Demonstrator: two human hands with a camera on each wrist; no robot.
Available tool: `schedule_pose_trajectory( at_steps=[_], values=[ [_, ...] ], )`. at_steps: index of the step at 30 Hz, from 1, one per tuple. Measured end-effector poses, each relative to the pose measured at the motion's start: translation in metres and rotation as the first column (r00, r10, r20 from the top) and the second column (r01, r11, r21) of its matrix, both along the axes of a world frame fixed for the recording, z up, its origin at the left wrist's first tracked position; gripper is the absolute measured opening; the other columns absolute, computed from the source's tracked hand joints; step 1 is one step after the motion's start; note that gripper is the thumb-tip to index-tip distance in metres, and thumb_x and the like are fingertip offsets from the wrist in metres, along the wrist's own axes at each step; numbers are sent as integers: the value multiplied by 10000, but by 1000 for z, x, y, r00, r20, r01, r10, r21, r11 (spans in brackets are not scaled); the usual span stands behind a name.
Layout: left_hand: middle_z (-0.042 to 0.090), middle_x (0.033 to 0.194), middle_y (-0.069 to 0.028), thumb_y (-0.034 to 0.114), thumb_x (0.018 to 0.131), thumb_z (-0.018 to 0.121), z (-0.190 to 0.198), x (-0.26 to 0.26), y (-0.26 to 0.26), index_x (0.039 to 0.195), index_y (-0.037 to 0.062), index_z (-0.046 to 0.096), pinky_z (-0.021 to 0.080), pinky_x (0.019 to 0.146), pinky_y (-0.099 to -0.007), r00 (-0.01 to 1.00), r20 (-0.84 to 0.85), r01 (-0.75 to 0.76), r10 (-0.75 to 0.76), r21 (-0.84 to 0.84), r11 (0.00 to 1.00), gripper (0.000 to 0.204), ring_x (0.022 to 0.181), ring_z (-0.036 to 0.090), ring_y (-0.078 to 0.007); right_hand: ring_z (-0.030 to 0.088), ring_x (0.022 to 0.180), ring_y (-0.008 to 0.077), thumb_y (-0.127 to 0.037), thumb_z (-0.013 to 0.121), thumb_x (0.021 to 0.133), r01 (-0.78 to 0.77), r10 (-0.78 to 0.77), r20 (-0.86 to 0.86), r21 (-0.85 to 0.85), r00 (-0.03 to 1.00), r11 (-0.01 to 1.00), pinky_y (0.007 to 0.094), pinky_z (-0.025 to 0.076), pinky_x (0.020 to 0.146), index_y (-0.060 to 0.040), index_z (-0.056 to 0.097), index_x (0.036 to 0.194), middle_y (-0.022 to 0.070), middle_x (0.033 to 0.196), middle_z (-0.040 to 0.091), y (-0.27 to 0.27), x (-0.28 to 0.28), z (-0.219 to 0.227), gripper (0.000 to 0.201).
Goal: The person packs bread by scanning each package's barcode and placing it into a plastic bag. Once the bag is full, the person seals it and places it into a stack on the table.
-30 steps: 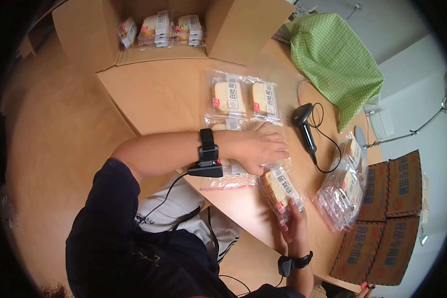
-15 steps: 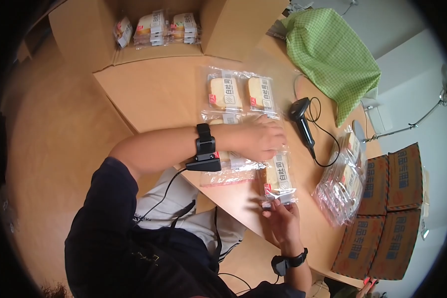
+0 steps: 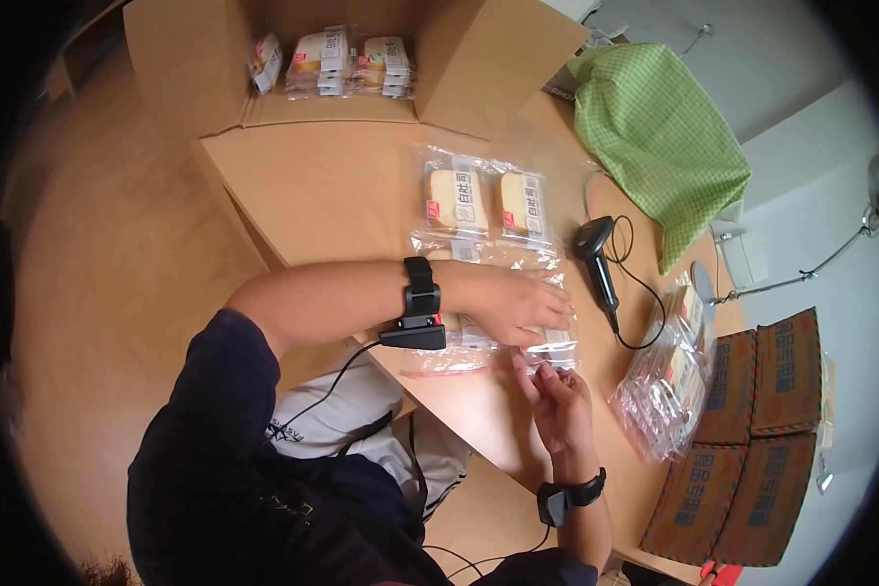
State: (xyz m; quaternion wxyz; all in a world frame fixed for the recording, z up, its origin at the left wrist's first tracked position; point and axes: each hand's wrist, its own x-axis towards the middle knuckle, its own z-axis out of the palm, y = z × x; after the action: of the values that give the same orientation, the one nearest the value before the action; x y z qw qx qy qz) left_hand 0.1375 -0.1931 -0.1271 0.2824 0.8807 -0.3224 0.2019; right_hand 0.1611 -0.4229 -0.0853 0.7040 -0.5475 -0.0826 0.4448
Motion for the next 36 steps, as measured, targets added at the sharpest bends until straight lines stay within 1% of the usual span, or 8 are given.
schedule_pose_trajectory(
  at_steps=[9,18,21,26,30,33,35,36],
  values=[
    [512,1352,-185,291,915,560,5,-9,-1,1225,55,608,317,1105,-551,1000,-16,-20,21,8,1000,393,1335,429,-325,591,1158,287,28,449,963,31,-31,-16,34,999,999,378,468,1085,147,457,1202,194,1220,568,21,10,-19,267],
    [508,1357,-201,307,905,555,3,-10,-2,1186,42,630,307,1117,-553,999,4,-40,40,9,999,394,1349,416,-331,661,1031,275,-3,425,975,-32,39,48,-133,998,991,322,559,921,106,524,1120,209,1111,639,20,24,-23,207],
    [512,1357,-207,311,900,555,6,-9,-1,1177,41,636,304,1122,-543,995,-97,-14,17,41,999,395,1353,417,-318,686,952,255,-37,417,992,-30,41,55,-187,998,982,287,570,847,91,539,1117,213,1076,663,16,25,-14,217],
    [519,1357,-196,334,897,563,0,-7,-3,1164,43,644,307,1117,-553,996,-88,-22,27,52,998,403,1352,423,-299,714,818,240,-93,458,1002,-136,189,126,-345,974,929,246,569,666,71,589,1061,175,928,701,8,26,-2,218],
    [519,1359,-195,345,900,563,-1,-6,-3,1159,42,649,298,1122,-552,996,-90,-17,22,56,998,408,1354,420,-297,712,739,220,-110,484,999,-184,244,137,-348,960,919,250,563,604,51,612,1014,149,860,703,-6,32,-1,206],
    [515,1362,-195,347,907,559,3,-6,-2,1157,40,654,292,1125,-547,985,-172,-7,26,110,994,407,1359,413,-301,707,713,200,-107,493,995,-229,310,238,-314,920,921,255,557,580,38,616,1011,131,845,702,-10,32,2,191],
    [508,1366,-190,361,907,568,5,-6,-1,1142,34,659,289,1128,-545,979,-202,12,18,144,990,413,1363,403,-306,690,678,174,-79,515,983,-162,317,468,-341,825,926,253,540,553,37,616,1003,118,820,696,-11,31,9,155],
    [508,1366,-190,361,907,568,6,-6,-1,1142,34,659,289,1128,-545,980,-196,15,16,154,988,413,1363,403,-306,690,678,174,-79,515,983,-156,309,476,-332,824,930,253,540,553,37,616,1003,118,820,696,-12,36,6,155]
  ],
)
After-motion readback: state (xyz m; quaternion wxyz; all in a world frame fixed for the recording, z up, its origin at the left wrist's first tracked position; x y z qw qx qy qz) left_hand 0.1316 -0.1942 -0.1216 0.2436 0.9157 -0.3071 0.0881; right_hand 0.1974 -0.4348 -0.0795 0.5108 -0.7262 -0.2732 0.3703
